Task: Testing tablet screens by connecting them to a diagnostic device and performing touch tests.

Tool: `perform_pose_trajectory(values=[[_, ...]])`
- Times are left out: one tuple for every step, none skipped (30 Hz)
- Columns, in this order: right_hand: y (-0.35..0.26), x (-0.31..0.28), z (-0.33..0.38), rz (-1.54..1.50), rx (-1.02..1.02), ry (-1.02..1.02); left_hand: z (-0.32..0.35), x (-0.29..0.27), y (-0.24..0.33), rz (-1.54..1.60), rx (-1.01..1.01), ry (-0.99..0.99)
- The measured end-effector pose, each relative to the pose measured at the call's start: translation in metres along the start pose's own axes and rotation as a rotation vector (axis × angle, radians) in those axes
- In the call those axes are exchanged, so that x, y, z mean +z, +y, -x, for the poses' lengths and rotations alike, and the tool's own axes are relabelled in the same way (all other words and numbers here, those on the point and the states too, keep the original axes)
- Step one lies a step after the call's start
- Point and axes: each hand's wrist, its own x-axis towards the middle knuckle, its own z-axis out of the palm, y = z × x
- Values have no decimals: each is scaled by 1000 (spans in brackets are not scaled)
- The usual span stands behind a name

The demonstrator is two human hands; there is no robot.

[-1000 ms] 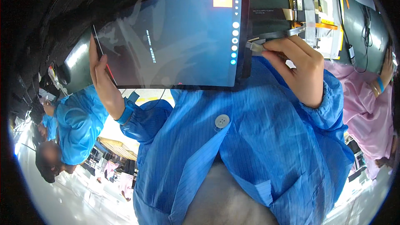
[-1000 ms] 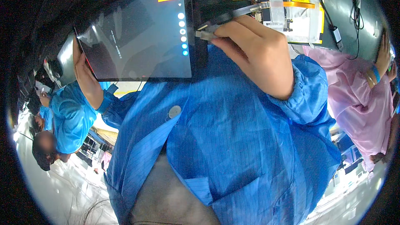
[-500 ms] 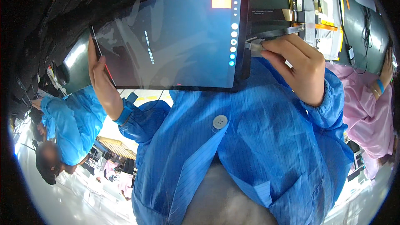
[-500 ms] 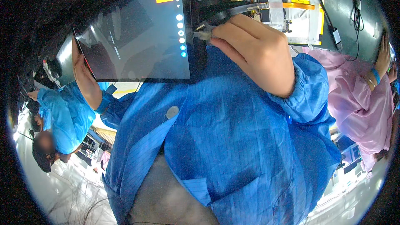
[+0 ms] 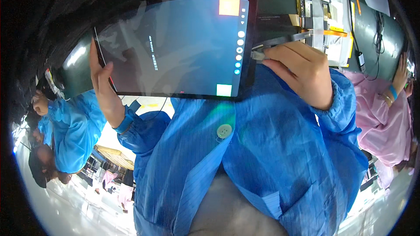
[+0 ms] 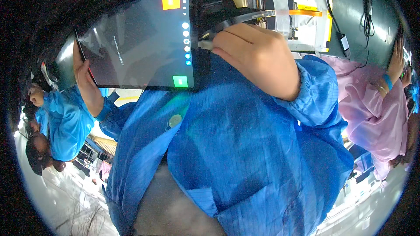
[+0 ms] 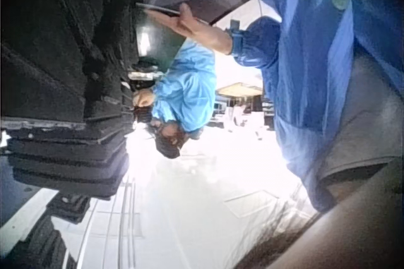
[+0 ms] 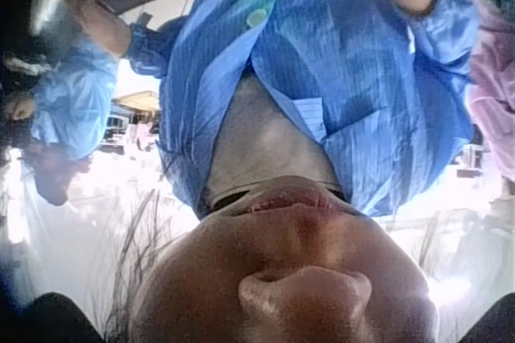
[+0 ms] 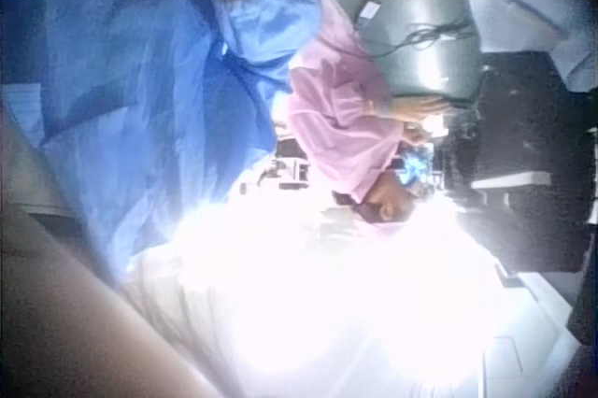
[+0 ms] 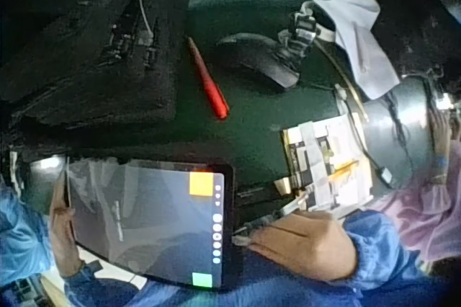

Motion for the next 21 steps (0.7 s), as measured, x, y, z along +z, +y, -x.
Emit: perform_pose_trajectory(values=[[0,0,0,16,12,-22,0,0,-1,45,-17,8],[0,1,0,16,12,-8,1,0,-2,77,-8,24],[0,1,0,16,8,1,1,0,-4,93,-36,23],[1,1,0,15,3,-4,1,0,-6,98,-25,15],[1,1,-1,11,-6,8,2,-2,-9,104,-18,7],[3,1,-1,1,-13,2,2,-3,-12,104,-22,16],[4,1,-1,-8,-11,-26,2,-4,-16,87,-10,19],[5,1,-2,-6,-29,-7,1,-5,-19,71,55,30],[6,1,-1,-24,-23,-6,0,-7,-22,73,5,33],[5,2,-1,-38,17,-26,-3,-9,-23,53,2,31],[5,3,0,-42,-26,-8,-5,-10,-22,34,-3,28],[3,4,1,-18,1,20,-7,-10,-19,35,-2,39],[1,4,3,2,14,24,-9,-9,-13,-72,11,48],[-1,4,4,11,11,48,-11,-6,-4,-181,-1,96],[-2,5,5,61,-1,43,-11,-1,6,-174,27,72],[-2,4,6,115,1,13,-8,9,19,-475,241,193],[-3,4,5,138,-23,21,-5,21,32,-769,420,329],[-2,3,5,142,-36,42,0,36,46,-689,524,252],[-2,2,5,185,-76,33,5,53,58,-583,577,208],[-2,2,5,222,-111,-7,9,69,69,-509,564,68],[-1,2,5,235,-121,21,11,87,76,-494,585,-42]])
